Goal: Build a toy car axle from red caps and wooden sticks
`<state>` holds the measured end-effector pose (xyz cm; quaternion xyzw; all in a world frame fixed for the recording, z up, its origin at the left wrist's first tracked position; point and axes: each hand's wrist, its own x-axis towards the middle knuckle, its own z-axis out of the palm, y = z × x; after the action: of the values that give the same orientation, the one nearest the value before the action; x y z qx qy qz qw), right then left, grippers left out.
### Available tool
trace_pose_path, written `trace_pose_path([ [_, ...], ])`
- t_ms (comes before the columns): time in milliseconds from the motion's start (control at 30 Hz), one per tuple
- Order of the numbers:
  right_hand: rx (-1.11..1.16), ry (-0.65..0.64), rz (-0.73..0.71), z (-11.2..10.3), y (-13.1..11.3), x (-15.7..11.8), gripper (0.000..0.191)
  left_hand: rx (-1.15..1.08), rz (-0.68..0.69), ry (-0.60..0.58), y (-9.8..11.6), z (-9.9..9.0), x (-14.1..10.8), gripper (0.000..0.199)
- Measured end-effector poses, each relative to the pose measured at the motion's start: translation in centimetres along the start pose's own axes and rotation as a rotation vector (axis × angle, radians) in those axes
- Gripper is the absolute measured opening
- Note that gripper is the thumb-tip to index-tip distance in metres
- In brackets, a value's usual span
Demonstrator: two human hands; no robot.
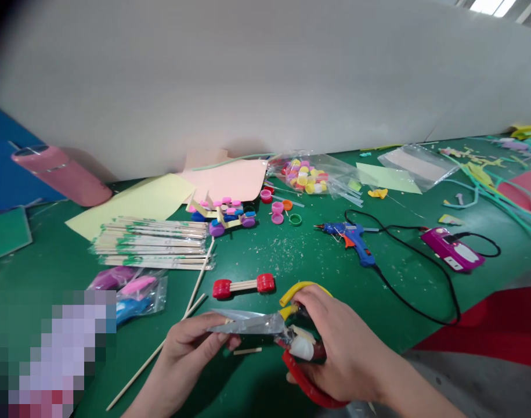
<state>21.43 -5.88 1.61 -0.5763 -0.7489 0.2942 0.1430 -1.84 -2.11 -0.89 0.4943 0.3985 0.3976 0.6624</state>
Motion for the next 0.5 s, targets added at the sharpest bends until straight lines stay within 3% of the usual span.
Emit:
trace_pose_path([
  [233, -0.037, -0.030, -0.004, -0.45, -0.41, 0.15, 0.050, 0.135, 0.045, -0.012, 0.36, -0.09, -0.07, 0.012],
  [500, -0.092, -0.048, -0.014, -1.01, -0.51, 0.32, 0.046, 0.114, 0.001, -0.025, 0.58, 0.00, 0.12, 0.014],
])
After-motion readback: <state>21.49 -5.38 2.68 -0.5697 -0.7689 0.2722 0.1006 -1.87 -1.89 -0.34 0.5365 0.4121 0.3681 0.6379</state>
